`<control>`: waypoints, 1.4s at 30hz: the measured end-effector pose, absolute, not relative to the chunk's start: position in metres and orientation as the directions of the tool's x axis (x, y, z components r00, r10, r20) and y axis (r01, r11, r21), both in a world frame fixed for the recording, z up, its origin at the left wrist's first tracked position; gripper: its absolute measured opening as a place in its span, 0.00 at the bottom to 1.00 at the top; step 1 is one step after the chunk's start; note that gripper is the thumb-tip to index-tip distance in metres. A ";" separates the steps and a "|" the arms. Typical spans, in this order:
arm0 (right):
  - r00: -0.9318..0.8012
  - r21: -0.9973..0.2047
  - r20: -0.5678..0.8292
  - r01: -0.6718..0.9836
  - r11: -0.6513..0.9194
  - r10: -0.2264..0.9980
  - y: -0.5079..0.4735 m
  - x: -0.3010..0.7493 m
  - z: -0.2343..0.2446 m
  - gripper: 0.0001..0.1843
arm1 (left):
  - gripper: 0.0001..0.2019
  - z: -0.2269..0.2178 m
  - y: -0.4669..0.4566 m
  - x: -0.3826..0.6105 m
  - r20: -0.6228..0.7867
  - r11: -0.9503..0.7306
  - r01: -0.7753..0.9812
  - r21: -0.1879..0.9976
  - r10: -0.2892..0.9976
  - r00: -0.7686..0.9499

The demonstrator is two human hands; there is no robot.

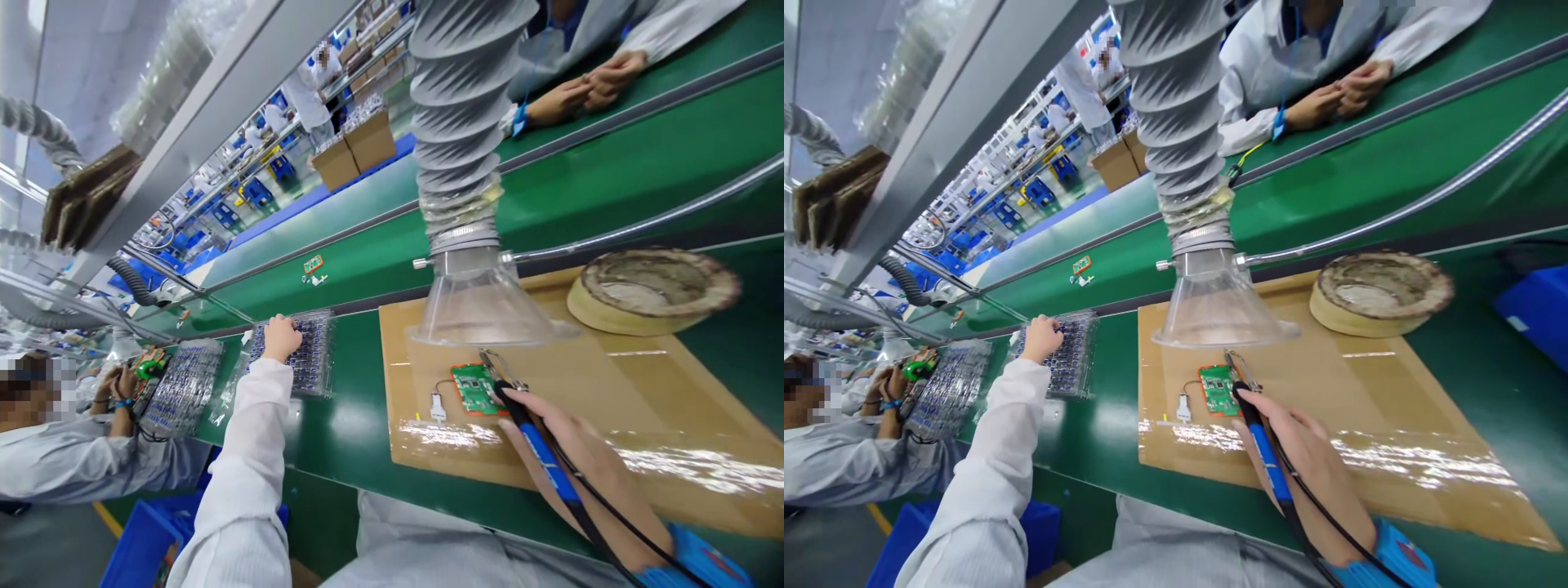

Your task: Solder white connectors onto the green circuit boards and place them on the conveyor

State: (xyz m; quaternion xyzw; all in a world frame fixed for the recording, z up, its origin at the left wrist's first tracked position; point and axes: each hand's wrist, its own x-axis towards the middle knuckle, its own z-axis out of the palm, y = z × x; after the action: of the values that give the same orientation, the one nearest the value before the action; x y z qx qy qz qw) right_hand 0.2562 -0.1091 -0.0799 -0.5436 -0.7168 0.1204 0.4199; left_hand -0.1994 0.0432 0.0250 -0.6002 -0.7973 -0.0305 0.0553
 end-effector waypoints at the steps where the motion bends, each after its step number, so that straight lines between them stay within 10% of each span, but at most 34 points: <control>1: -0.049 -0.622 0.479 0.686 0.378 0.877 -0.109 0.257 -0.078 0.19 | 0.03 0.029 0.046 -0.200 0.119 0.271 0.962 -0.009 0.956 -0.269; 9: 0.067 -0.737 0.405 0.614 0.283 0.912 -0.114 0.258 -0.076 0.19 | 0.09 0.032 0.004 -0.139 0.247 0.105 0.941 0.321 0.950 -0.190; 12: 0.139 -0.859 0.329 0.455 0.235 0.934 -0.119 0.255 -0.076 0.18 | 0.13 0.004 -0.030 -0.067 0.284 -0.175 0.415 0.893 0.933 -0.219; 14: 0.175 -0.914 0.304 0.332 0.235 0.936 -0.122 0.252 -0.073 0.17 | 0.18 -0.011 -0.050 -0.019 0.161 -0.167 -0.026 0.986 0.973 -0.168; 17: 0.206 -0.945 0.290 0.216 0.246 0.934 -0.122 0.248 -0.065 0.14 | 0.22 -0.023 -0.066 0.031 -0.042 0.025 -0.261 0.965 0.997 -0.059; 23: 0.176 -0.984 0.178 0.019 0.177 0.968 -0.118 0.238 -0.048 0.16 | 0.19 -0.018 -0.075 0.057 -0.365 0.317 0.200 0.927 0.884 0.291; 42: 0.328 -0.983 0.168 0.121 0.135 0.930 -0.115 0.243 -0.046 0.11 | 0.08 -0.016 -0.059 0.048 0.005 -0.262 0.621 0.738 0.924 0.383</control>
State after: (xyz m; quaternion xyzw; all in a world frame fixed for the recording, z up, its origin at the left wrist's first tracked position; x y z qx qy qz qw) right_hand 0.2428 -0.1147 -0.0460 -0.5615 -0.4679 0.3424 0.5904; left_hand 0.0481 -0.0595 -0.0160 -0.7615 -0.5072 -0.2262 -0.3342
